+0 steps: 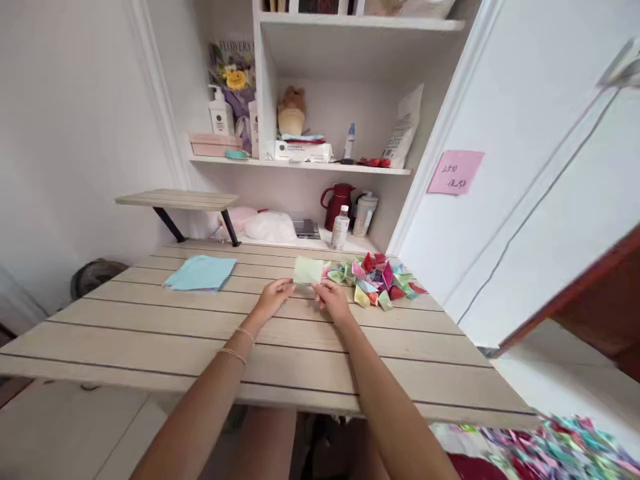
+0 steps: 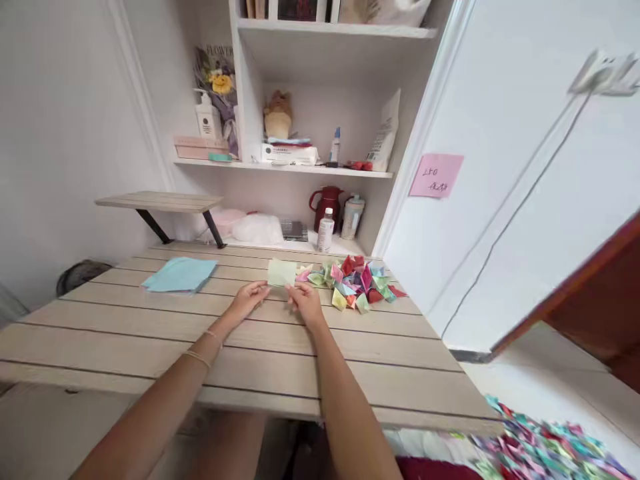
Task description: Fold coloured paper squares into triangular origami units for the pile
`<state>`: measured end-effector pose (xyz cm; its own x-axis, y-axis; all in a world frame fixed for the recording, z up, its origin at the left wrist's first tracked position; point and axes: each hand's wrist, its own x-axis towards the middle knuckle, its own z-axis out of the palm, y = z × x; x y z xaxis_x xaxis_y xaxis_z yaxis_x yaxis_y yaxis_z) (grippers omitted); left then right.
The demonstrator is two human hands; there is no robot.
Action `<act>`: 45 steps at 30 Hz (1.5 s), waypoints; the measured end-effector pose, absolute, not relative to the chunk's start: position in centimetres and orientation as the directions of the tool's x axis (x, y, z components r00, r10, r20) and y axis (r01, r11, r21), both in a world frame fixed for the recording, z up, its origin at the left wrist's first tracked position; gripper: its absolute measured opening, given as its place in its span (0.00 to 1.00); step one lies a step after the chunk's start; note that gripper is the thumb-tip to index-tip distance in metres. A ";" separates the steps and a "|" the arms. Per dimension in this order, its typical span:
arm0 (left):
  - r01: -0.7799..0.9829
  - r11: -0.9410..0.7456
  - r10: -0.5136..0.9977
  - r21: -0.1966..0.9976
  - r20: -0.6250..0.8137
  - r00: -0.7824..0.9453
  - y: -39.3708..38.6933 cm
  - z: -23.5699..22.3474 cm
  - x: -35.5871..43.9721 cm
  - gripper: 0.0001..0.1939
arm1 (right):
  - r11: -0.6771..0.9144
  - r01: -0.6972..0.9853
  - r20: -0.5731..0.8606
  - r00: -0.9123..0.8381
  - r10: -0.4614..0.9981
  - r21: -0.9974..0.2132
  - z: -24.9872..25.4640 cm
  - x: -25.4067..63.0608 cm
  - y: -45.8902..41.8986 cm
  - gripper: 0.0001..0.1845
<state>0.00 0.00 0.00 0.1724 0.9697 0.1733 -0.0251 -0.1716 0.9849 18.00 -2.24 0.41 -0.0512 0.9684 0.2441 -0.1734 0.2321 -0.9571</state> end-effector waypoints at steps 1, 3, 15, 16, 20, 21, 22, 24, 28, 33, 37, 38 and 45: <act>-0.047 -0.144 0.972 0.988 0.150 0.181 -0.1 0.0 0.0 0.22 | 0.240 -0.190 0.256 -0.061 0.965 -0.952 0.5 17.9 -2.3 0.14; -0.099 -0.092 0.973 0.991 0.111 0.203 -0.4 0.1 0.1 0.23 | 0.261 -0.199 0.282 -0.088 0.955 -0.945 0.6 17.7 -2.3 0.14; -0.157 -0.079 0.977 0.984 0.107 0.183 -0.5 0.8 -0.4 0.26 | 0.437 0.139 0.383 -0.300 0.874 -0.889 -0.1 17.8 -2.3 0.18; -0.150 -0.078 0.978 0.986 0.105 0.181 -0.5 0.6 -0.4 0.25 | 0.444 0.140 0.388 -0.305 0.870 -0.885 0.0 17.8 -2.3 0.19; -0.164 -0.083 0.984 0.983 0.107 0.145 -0.3 0.3 -0.6 0.24 | 0.456 0.112 0.406 -0.304 0.862 -0.883 0.0 17.9 -2.2 0.18; -0.169 -0.083 0.984 0.982 0.107 0.140 -0.2 0.3 -0.6 0.24 | 0.460 0.109 0.411 -0.305 0.859 -0.881 -0.1 17.9 -2.2 0.17; -0.171 -0.081 0.984 0.982 0.106 0.141 -0.2 0.3 -0.6 0.23 | 0.467 0.109 0.417 -0.309 0.855 -0.877 -0.1 18.0 -2.1 0.16; -0.170 -0.071 0.982 0.983 0.098 0.159 -0.2 0.4 -0.6 0.20 | 0.491 0.119 0.431 -0.333 0.839 -0.863 -0.2 18.0 -2.1 0.15; -0.179 -0.001 0.967 0.984 0.046 0.250 -0.5 0.9 -0.7 0.19 | 0.517 0.144 0.432 -0.390 0.813 -0.844 -0.2 18.1 -2.1 0.14; -0.220 0.027 0.906 0.975 0.069 0.418 -1.1 1.4 -0.6 0.28 | 0.458 0.211 0.374 -0.342 0.862 -0.863 0.2 18.2 -2.4 0.13; -0.207 0.087 0.895 0.974 0.015 0.446 -1.2 1.3 -0.5 0.25 | 0.375 0.225 0.336 -0.194 0.922 -0.899 -0.2 17.9 -2.2 0.13; -0.202 0.090 0.895 0.975 0.009 0.445 -1.2 1.3 -0.4 0.25 | 0.360 0.205 0.334 -0.154 0.930 -0.910 -0.4 17.8 -2.0 0.13; -0.202 0.030 0.914 0.979 0.055 0.402 -1.4 1.0 0.1 0.40 | 0.310 0.164 0.317 0.014 0.948 -0.936 -1.4 18.1 -1.1 0.26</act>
